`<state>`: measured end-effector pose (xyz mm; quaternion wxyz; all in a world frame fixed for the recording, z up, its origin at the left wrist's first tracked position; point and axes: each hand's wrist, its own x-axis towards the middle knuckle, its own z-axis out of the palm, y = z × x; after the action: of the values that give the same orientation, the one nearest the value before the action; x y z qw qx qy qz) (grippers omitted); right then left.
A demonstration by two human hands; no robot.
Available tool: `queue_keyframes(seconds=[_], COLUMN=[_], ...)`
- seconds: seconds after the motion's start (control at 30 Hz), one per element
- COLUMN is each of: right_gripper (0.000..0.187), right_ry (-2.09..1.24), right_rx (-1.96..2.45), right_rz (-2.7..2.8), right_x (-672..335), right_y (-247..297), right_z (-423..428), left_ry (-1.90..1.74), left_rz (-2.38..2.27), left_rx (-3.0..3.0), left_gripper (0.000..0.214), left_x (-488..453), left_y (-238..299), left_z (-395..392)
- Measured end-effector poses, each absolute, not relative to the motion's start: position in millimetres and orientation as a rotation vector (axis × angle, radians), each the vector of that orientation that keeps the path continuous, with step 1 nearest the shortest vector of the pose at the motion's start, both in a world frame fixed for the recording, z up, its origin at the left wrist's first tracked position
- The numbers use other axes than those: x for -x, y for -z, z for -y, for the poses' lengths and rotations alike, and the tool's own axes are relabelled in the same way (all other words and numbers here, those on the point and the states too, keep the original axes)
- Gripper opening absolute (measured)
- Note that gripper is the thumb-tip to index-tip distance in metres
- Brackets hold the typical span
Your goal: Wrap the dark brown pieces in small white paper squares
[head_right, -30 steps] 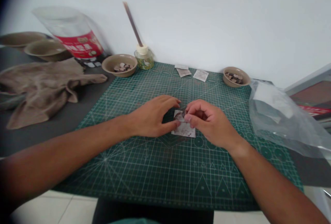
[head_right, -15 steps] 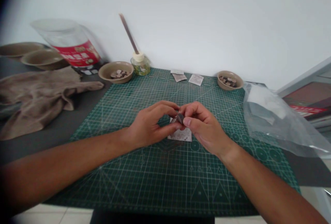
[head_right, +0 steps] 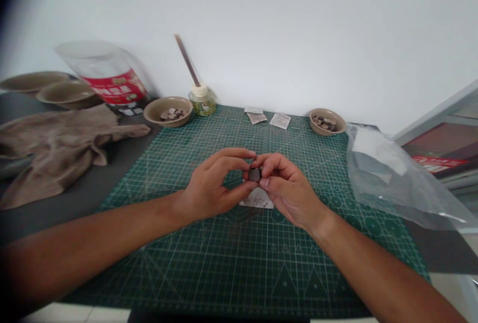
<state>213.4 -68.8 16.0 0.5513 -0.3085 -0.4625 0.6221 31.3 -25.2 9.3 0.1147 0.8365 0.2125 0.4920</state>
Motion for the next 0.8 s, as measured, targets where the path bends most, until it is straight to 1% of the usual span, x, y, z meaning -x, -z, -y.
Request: queue_keyframes(seconds=[0.13,0.27,0.47,0.63,0.8], right_gripper=[0.015,0.016,0.020,0.022,0.018], right_ry=[-1.515,-1.547,-1.610,-1.674,-1.689], right_rx=[0.625,0.570,0.567,0.580,0.605], right_rz=[1.046,1.039,1.060,1.046,1.042], right_x=[-212.0,-212.4,-214.8,-214.5,-216.3], right_y=[-15.2,-14.5,-14.1,-13.6,-13.1], right_z=[69.2,69.1,69.3,71.2,75.6], left_ry=[-1.508,-1.535,-1.488,-1.476,-1.524], left_rz=[-0.550,-0.488,-0.423,-0.383,-0.375], left_rx=[-2.477,-2.506,-2.523,-2.554,-2.566], left_gripper=[0.025,0.026,0.027,0.023,0.026], left_x=[-31.3,-30.4,-29.3,-28.0,-26.6], left_y=[-8.5,-8.4,-10.3,-10.6,-9.7], left_z=[23.1,21.7,21.5,20.8,20.1])
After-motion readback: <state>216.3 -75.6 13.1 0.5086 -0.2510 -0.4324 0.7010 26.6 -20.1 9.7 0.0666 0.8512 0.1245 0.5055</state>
